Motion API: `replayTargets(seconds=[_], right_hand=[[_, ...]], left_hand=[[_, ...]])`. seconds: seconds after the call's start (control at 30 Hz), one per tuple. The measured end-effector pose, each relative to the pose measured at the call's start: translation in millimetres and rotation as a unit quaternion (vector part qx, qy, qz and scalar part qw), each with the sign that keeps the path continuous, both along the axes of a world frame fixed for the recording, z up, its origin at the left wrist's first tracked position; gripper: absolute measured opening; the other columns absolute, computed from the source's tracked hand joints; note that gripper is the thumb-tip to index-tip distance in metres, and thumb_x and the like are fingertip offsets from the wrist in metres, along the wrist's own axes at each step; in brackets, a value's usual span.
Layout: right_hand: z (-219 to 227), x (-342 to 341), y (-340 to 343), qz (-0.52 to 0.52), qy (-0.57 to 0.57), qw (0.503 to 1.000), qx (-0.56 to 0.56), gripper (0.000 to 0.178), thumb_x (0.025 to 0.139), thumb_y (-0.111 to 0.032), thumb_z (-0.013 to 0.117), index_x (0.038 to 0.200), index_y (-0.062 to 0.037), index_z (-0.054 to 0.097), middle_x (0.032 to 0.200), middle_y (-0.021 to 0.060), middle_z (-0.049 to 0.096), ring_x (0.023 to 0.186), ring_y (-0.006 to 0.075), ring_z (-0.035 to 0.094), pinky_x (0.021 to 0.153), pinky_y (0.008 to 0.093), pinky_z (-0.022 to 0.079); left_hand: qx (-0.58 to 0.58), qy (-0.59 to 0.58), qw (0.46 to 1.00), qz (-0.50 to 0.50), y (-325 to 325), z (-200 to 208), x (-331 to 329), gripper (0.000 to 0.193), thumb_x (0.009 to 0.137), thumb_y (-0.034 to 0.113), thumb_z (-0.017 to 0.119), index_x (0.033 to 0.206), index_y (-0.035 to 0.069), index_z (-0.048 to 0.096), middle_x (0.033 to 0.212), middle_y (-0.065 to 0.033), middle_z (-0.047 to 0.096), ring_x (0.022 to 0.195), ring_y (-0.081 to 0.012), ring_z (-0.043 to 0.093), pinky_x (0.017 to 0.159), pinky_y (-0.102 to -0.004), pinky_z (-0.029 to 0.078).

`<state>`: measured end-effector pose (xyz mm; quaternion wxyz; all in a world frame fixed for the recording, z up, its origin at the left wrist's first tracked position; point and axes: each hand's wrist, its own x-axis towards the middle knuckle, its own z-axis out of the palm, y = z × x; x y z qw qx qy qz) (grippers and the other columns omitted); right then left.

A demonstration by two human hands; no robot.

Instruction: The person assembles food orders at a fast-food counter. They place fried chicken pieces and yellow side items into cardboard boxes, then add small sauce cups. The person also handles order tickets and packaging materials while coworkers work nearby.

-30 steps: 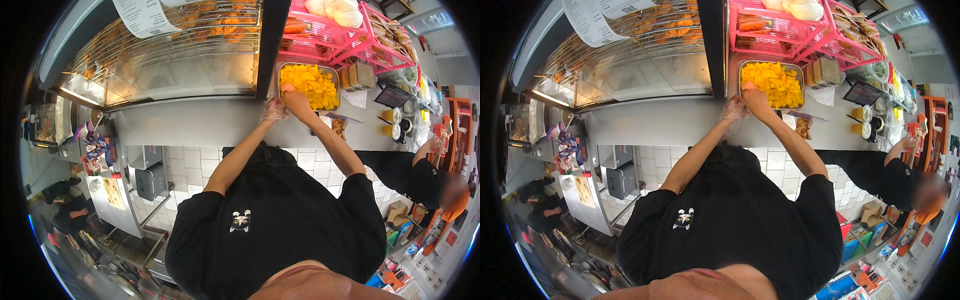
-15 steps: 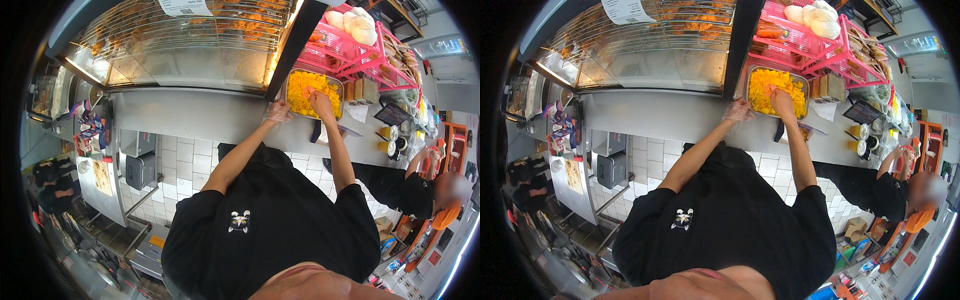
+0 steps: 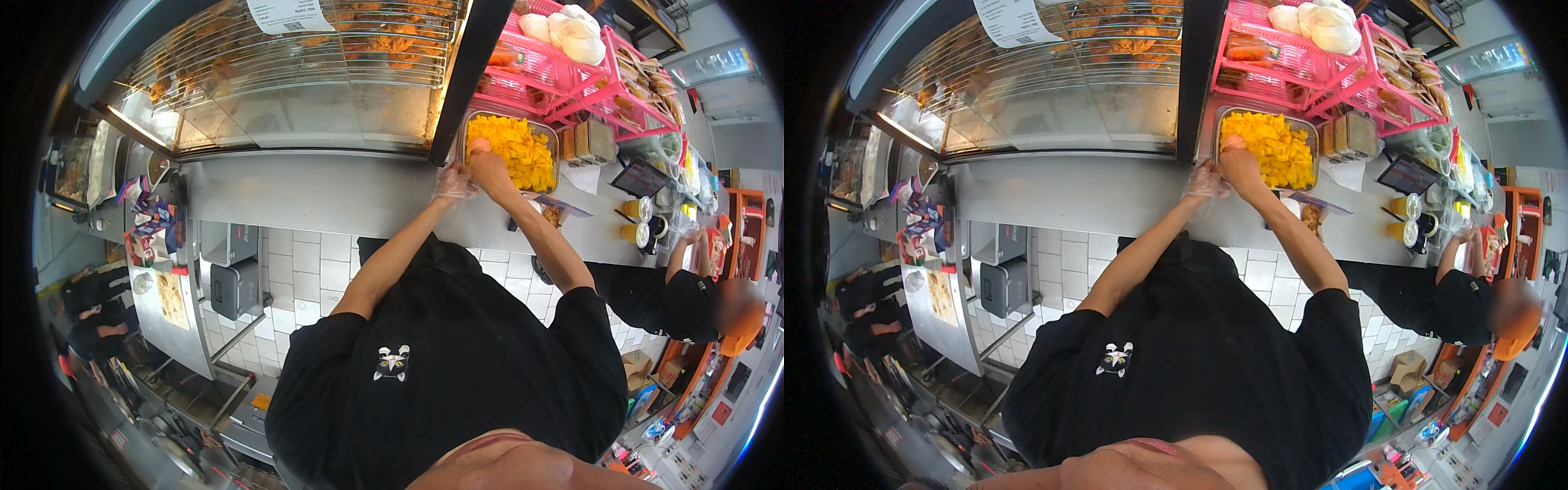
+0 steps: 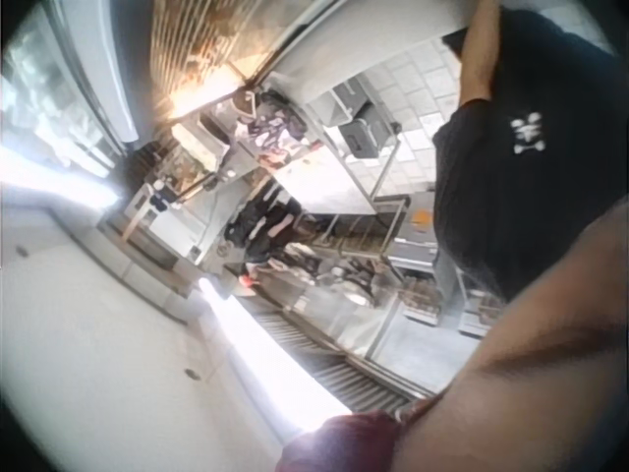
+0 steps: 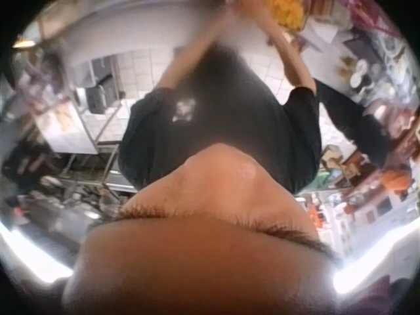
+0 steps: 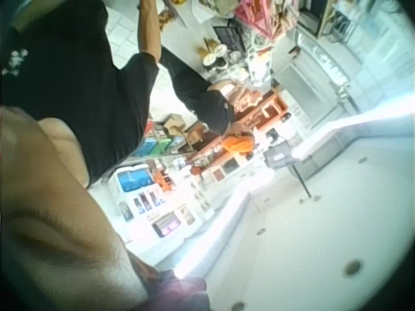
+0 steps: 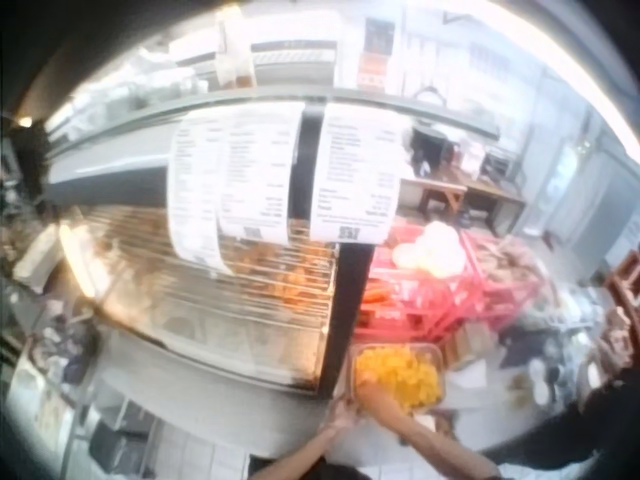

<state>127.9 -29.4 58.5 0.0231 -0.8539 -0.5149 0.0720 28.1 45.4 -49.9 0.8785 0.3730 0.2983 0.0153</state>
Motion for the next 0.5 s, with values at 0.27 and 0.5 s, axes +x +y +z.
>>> replayTargets(seconds=[0.27, 0.5], right_hand=[[-15, 36, 5, 0.094, 0.21, 0.969, -0.092, 0.025, 0.087, -0.019, 0.058, 0.095, 0.003, 0.067, 0.093, 0.0285, 0.067, 0.088, 0.0444, 0.068, 0.074, 0.0502, 0.055], [14, 60, -25, -0.032, 0.467, 0.878, -0.098, 0.032, 0.099, -0.03, 0.054, 0.098, -0.0028, 0.07, 0.086, 0.0079, 0.07, 0.072, 0.0222, 0.061, 0.062, 0.0385, 0.048]], left_hand=[[0.046, 0.001, 0.999, -0.005, -2, 4, 4, 0.02, 0.1, 0.025, 0.061, 0.092, 0.019, 0.044, 0.078, -0.0041, 0.062, 0.051, -0.0265, 0.066, 0.04, -0.0429, 0.051], [0.031, -0.003, 0.999, 0.013, -5, 1, 2, 0.015, 0.102, 0.013, 0.052, 0.089, 0.013, 0.045, 0.084, -0.0036, 0.056, 0.061, -0.0256, 0.067, 0.047, -0.0439, 0.058]])
